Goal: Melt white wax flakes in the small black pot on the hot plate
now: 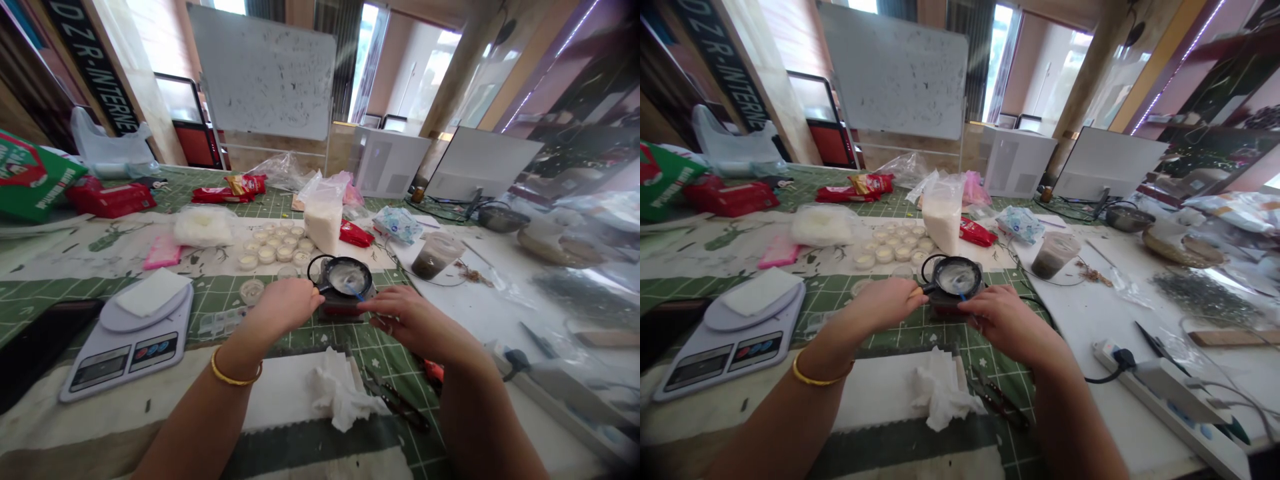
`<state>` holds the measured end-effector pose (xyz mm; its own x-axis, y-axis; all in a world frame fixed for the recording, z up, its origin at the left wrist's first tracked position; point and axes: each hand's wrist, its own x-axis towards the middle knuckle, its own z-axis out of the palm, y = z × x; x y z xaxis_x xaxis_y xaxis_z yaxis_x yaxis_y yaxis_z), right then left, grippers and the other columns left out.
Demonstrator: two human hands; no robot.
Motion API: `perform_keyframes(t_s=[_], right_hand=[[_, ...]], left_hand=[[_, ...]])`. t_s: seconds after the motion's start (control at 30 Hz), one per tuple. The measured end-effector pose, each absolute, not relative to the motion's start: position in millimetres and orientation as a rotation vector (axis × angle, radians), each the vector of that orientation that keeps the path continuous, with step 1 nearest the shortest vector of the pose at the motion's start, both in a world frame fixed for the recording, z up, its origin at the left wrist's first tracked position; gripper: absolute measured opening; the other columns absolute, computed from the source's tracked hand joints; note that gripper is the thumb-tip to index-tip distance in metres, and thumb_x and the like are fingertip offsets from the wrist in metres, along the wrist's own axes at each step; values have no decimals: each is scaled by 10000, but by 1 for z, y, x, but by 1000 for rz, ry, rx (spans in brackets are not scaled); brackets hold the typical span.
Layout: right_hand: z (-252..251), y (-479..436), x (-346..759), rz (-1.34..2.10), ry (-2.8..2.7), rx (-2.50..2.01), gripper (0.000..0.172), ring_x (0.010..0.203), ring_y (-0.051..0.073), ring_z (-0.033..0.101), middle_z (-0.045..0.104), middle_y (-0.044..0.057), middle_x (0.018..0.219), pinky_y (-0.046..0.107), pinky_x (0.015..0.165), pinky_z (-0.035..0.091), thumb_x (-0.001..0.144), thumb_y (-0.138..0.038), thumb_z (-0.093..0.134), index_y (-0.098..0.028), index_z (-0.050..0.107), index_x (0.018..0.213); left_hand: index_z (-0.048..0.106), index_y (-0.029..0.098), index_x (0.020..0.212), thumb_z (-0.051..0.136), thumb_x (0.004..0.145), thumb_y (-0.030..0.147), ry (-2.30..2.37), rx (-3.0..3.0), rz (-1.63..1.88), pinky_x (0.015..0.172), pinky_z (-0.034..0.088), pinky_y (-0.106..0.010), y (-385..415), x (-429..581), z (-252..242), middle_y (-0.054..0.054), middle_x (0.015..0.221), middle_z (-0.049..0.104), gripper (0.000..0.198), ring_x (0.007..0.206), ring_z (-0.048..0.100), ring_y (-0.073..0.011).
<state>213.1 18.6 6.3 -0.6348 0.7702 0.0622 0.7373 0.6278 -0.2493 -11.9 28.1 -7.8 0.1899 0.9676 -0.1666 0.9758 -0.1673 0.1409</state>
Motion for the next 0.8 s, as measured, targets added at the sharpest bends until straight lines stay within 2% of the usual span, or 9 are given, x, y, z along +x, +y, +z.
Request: perform_keyframes(t_s=[0.27,0.4,0.57,0.63,0.8], right_hand=[[7,20,212,347,-2677,-1211,311,957,201,570,679,38,1010,387,873,400,829,-186,499,-268,636,1096],[5,21,210,209,-2594,-1359,302,935,230,573,691,59,955,430,864,397,835,-190,481,-243,650,1080],[4,23,213,348,-2606,-1275,327,956,213,578,685,48,982,391,864,420,838,-204,471,-270,631,1115],[4,27,217,354,-2520,-1353,306,938,225,590,693,58,959,395,842,433,836,-248,482,-250,645,1095],[8,36,228,627,-2189,-1372,302,842,184,629,700,32,950,302,741,476,835,-411,484,-242,664,1010]], left_hand=[[633,182,827,352,856,452,1875,2248,-57,652,456,-347,28,-11,-8,-101,873,661,391,796,622,-264],[631,187,828,341,860,452,1868,2248,-71,656,457,-354,28,-11,-7,-100,874,660,394,800,620,-264],[632,193,827,340,855,457,1874,2252,-62,652,454,-351,29,-11,-9,-96,866,660,394,787,620,-261],[629,198,821,340,853,458,1872,2246,-55,646,452,-350,29,-12,-9,-90,860,659,390,777,617,-259],[623,203,787,335,851,462,1852,2257,-44,636,448,-349,29,-13,-10,-88,842,656,393,758,612,-256]])
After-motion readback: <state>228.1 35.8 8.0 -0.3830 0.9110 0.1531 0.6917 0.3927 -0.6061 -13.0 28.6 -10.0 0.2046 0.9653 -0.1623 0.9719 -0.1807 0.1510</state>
